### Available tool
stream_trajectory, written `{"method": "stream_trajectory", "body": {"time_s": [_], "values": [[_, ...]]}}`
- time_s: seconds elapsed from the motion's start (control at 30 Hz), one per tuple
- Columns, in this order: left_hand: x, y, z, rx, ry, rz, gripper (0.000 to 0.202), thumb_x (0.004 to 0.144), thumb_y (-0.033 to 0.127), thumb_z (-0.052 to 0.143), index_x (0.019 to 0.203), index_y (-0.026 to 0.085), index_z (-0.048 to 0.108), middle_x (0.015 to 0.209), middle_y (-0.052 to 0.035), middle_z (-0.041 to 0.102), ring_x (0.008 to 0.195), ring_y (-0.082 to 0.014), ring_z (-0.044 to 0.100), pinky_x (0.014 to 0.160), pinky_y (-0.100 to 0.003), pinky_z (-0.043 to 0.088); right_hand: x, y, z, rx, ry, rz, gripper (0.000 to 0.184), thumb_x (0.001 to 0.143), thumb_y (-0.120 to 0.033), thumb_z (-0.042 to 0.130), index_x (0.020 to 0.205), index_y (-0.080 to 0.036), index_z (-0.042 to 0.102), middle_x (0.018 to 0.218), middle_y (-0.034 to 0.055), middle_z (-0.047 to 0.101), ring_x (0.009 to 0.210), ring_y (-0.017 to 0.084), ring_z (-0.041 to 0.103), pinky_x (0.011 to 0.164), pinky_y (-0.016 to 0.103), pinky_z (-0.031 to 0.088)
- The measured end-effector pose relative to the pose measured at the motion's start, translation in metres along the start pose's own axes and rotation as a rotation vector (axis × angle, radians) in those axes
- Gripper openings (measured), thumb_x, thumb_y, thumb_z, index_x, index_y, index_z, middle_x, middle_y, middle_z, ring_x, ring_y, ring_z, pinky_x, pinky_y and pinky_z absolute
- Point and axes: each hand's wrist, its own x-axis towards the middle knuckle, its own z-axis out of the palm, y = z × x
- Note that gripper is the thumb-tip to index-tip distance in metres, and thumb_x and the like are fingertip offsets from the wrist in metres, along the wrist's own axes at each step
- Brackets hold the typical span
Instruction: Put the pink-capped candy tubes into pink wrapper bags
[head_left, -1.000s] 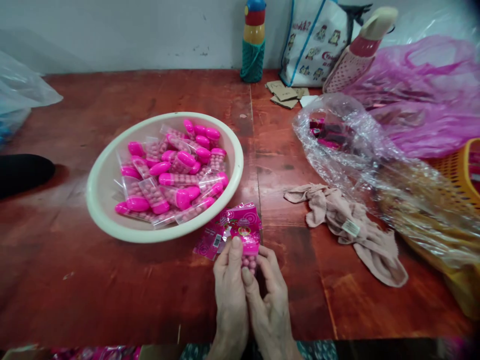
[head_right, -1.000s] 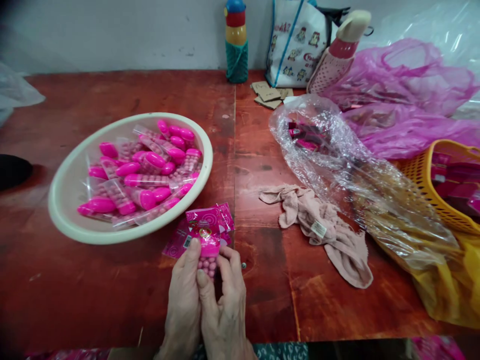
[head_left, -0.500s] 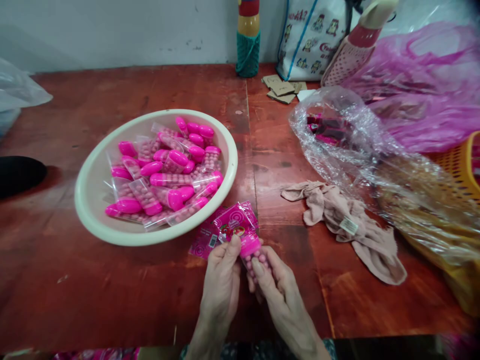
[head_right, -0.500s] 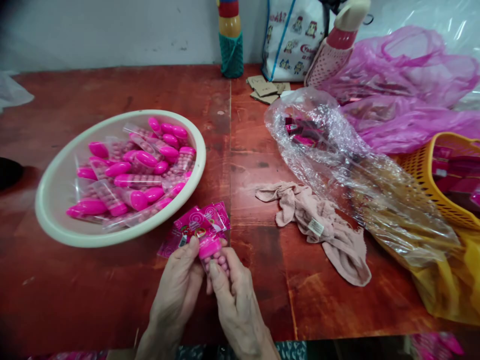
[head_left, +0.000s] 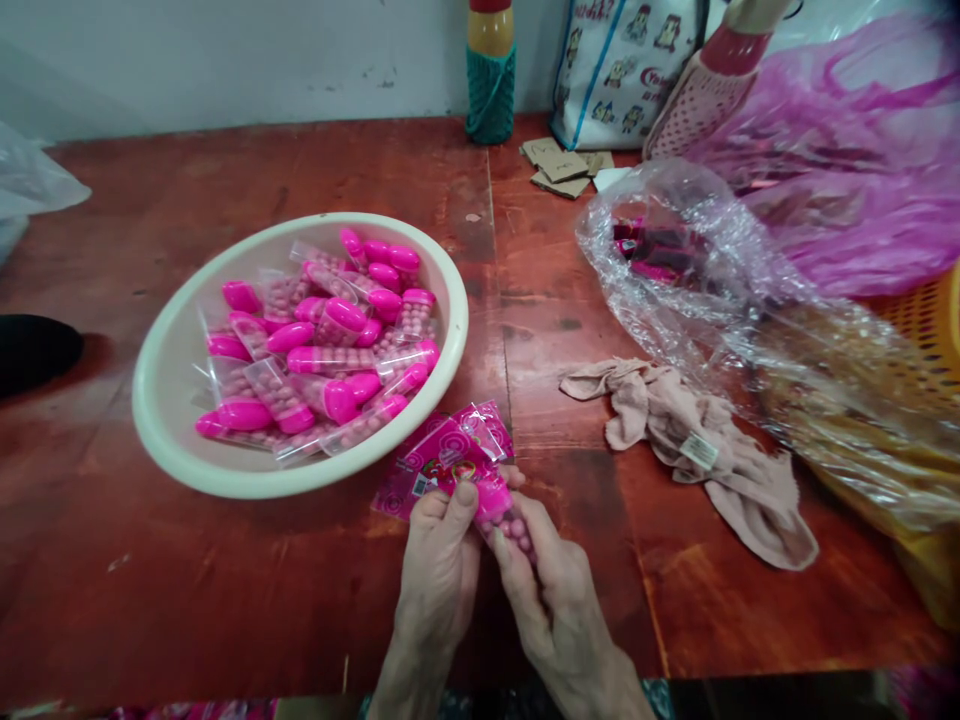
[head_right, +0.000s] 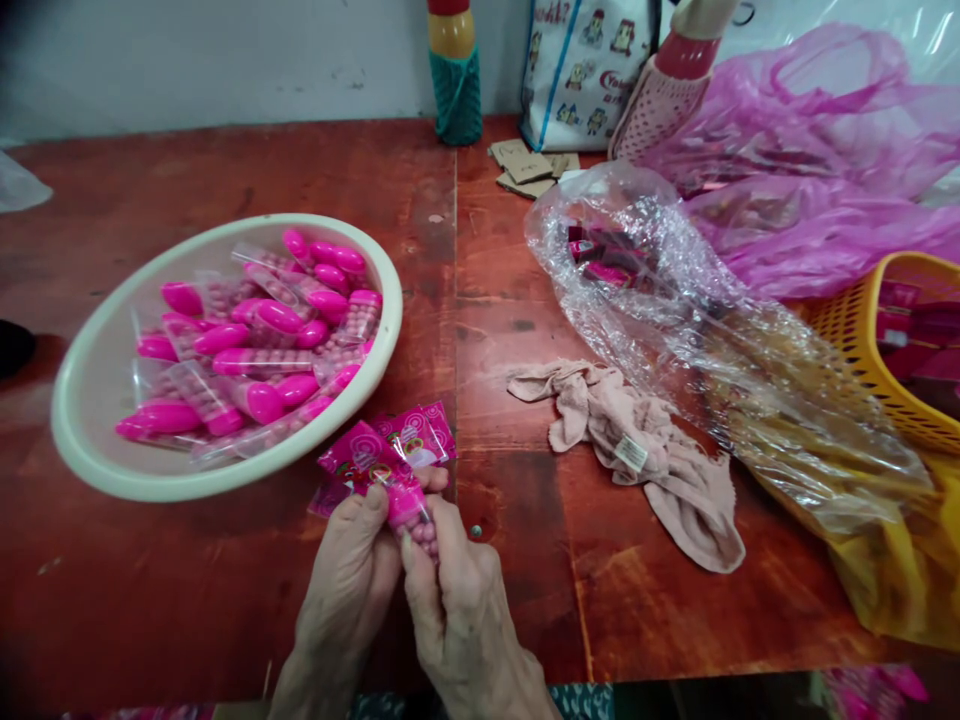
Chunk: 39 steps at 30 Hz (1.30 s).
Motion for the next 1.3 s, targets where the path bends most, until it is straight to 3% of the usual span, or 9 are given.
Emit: {"method": "stream_trajectory", "body": {"time_s": [0.1, 0.23, 0.5, 0.73, 0.93, 1.03, 1.13, 1.3], "values": [[0.0, 0.003, -0.001, 0.01, -0.049, -0.083, 0.03, 0.071, 0.039, 0.068, 0.079, 0.01, 0.073, 0.081, -0.011, 0.072, 0.069, -0.0217, 0.066, 0.07, -0.033, 0.051, 0.001, 0.001, -0.011, 0.037, -0.046, 0.079, 0.028, 0.092, -0.028, 0.039, 0.118, -0.023, 0.049, 0.085, 0.0022, 0.063, 0.072, 0.015, 0.059, 0.067, 0.023, 0.045], [0.0, 0.005, -0.001, 0.021, -0.092, -0.138, 0.032, 0.075, 0.039, 0.065, 0.08, 0.009, 0.073, 0.082, -0.0125, 0.072, 0.071, -0.023, 0.066, 0.073, -0.035, 0.051, 0.004, 0.004, -0.019, 0.116, -0.119, 0.08, 0.027, 0.092, -0.028, 0.04, 0.117, -0.023, 0.051, 0.081, 0.0007, 0.061, 0.073, 0.014, 0.058, 0.068, 0.022, 0.045], [-0.001, 0.0, 0.008, -0.099, 0.032, -0.107, 0.039, 0.087, 0.041, 0.047, 0.083, 0.011, 0.071, 0.085, -0.0102, 0.071, 0.084, -0.0218, 0.065, 0.083, -0.035, 0.047, 0.003, 0.011, -0.003, 0.106, -0.062, 0.075, 0.033, 0.091, -0.023, 0.041, 0.124, -0.022, 0.046, 0.087, 0.001, 0.062, 0.076, 0.014, 0.059, 0.071, 0.023, 0.043], [-0.003, -0.003, 0.003, 0.091, -0.036, 0.04, 0.039, 0.086, 0.04, 0.048, 0.081, 0.011, 0.073, 0.087, -0.0113, 0.072, 0.091, -0.024, 0.063, 0.084, -0.034, 0.046, 0.007, 0.003, -0.023, 0.113, -0.189, 0.056, 0.025, 0.092, -0.028, 0.043, 0.115, -0.027, 0.052, 0.084, -0.0027, 0.06, 0.066, 0.011, 0.053, 0.064, 0.02, 0.04], [-0.005, -0.004, 0.0, 0.116, -0.108, 0.07, 0.039, 0.081, 0.047, 0.053, 0.084, 0.014, 0.073, 0.088, -0.0107, 0.072, 0.093, -0.027, 0.062, 0.085, -0.036, 0.046, 0.003, 0.005, -0.023, 0.203, -0.168, 0.122, 0.022, 0.091, -0.034, 0.043, 0.104, -0.023, 0.056, 0.069, -0.0035, 0.051, 0.059, 0.01, 0.045, 0.055, 0.02, 0.036], [-0.008, -0.009, 0.0, 0.162, -0.102, 0.089, 0.033, 0.082, 0.04, 0.054, 0.081, 0.014, 0.073, 0.092, -0.0107, 0.072, 0.1, -0.0268, 0.06, 0.088, -0.036, 0.044, 0.001, 0.004, -0.019, 0.263, -0.157, 0.111, 0.016, 0.092, -0.031, 0.041, 0.094, -0.021, 0.054, 0.065, -0.0052, 0.045, 0.054, 0.008, 0.041, 0.052, 0.018, 0.034], [-0.012, -0.013, 0.004, 0.145, -0.075, 0.089, 0.033, 0.086, 0.034, 0.048, 0.078, 0.014, 0.073, 0.094, -0.0102, 0.071, 0.104, -0.0261, 0.058, 0.091, -0.035, 0.042, -0.003, 0.005, -0.01, 0.223, -0.064, 0.06, 0.012, 0.091, -0.024, 0.041, 0.094, -0.02, 0.053, 0.065, -0.0052, 0.047, 0.052, 0.008, 0.045, 0.05, 0.017, 0.035], [-0.017, -0.017, 0.011, 0.069, -0.031, 0.022, 0.043, 0.089, 0.039, 0.039, 0.08, 0.013, 0.073, 0.095, -0.012, 0.071, 0.103, -0.0273, 0.058, 0.092, -0.038, 0.042, -0.006, 0.009, 0.005, 0.179, 0.089, 0.005, 0.013, 0.089, -0.021, 0.04, 0.095, -0.02, 0.053, 0.067, -0.0032, 0.054, 0.056, 0.009, 0.054, 0.055, 0.016, 0.041]]}}
